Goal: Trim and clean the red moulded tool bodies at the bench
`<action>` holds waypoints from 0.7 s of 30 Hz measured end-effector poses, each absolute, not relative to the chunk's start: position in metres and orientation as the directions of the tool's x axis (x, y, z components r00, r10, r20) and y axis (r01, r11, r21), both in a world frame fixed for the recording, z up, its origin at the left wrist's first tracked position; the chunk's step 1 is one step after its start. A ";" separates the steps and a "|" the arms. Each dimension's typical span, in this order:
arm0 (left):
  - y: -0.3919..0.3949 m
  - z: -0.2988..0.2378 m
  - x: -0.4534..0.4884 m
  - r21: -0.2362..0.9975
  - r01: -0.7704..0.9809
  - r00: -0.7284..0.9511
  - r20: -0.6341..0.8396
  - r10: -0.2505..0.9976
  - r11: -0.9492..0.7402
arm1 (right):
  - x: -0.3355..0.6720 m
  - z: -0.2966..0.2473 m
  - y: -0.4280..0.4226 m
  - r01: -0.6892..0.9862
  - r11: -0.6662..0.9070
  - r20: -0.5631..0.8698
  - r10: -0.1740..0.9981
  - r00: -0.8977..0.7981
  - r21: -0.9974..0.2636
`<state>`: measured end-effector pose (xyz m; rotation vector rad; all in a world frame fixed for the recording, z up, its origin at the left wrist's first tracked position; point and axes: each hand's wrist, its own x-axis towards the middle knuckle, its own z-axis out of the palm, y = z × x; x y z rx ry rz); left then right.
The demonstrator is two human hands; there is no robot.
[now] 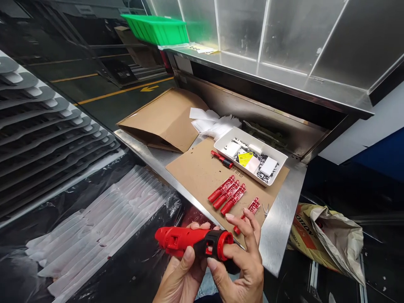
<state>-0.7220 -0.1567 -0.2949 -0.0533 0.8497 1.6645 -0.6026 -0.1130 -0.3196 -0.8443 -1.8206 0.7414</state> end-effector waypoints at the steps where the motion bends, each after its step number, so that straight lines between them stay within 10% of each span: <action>1: -0.157 -0.295 -0.722 0.493 -0.869 -0.296 -0.473 0.830 -0.028 | -0.603 -0.319 -0.113 0.228 0.571 0.500 0.812 -0.301 -0.789; 21: -0.153 -0.296 -0.717 0.790 -0.608 -0.510 -0.317 0.800 -0.074 | -0.605 -0.297 -0.107 0.095 0.059 0.032 0.962 -0.270 -0.994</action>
